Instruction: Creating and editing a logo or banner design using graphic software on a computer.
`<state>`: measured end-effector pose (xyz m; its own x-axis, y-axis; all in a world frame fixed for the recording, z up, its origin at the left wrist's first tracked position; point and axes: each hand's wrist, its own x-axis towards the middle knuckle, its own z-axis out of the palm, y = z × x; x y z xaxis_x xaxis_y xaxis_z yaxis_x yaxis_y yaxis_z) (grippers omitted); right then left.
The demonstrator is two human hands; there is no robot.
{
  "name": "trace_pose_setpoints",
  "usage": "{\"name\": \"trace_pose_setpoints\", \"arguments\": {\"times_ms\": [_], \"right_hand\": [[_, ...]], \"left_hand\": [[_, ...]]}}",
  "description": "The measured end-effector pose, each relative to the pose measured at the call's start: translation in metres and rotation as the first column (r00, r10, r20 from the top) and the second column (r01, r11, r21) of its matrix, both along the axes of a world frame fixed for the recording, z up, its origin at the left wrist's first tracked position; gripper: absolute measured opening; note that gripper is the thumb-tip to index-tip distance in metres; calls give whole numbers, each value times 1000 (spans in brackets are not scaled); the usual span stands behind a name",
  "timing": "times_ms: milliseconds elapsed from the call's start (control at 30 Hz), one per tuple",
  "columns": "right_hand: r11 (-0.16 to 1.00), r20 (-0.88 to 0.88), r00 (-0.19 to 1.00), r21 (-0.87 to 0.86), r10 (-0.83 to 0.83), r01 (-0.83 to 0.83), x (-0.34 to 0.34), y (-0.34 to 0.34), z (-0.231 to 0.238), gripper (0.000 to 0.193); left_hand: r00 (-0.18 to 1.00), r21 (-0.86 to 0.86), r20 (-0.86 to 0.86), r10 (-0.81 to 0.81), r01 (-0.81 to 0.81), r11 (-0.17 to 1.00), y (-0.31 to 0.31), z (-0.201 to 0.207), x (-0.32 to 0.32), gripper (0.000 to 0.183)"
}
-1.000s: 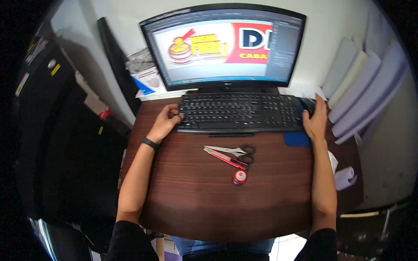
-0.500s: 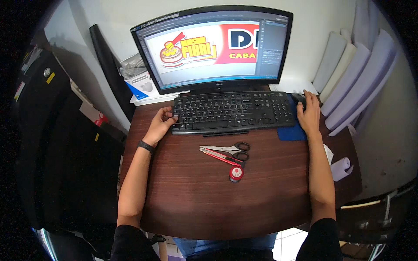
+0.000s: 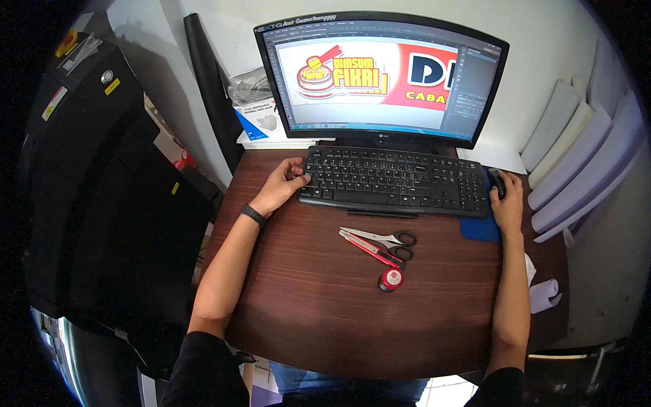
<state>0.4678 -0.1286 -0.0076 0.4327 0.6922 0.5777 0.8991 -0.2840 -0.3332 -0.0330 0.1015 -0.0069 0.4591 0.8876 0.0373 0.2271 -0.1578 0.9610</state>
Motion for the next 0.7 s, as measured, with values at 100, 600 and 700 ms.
{"name": "trace_pose_setpoints", "arguments": {"times_ms": [100, 600, 700], "right_hand": [[1000, 14, 1000, 3, 10, -10, 2, -1, -1, 44], [998, 8, 999, -25, 52, -52, 7, 1, -6, 42], [998, -4, 998, -29, 58, -58, 5, 1, -5, 43]], "left_hand": [[1000, 12, 1, -11, 11, 1000, 4, -5, 0, 69], [998, 30, -57, -35, 37, 999, 3, -3, -1, 67], [998, 31, -52, -39, 40, 999, 3, -2, -1, 67]]}}
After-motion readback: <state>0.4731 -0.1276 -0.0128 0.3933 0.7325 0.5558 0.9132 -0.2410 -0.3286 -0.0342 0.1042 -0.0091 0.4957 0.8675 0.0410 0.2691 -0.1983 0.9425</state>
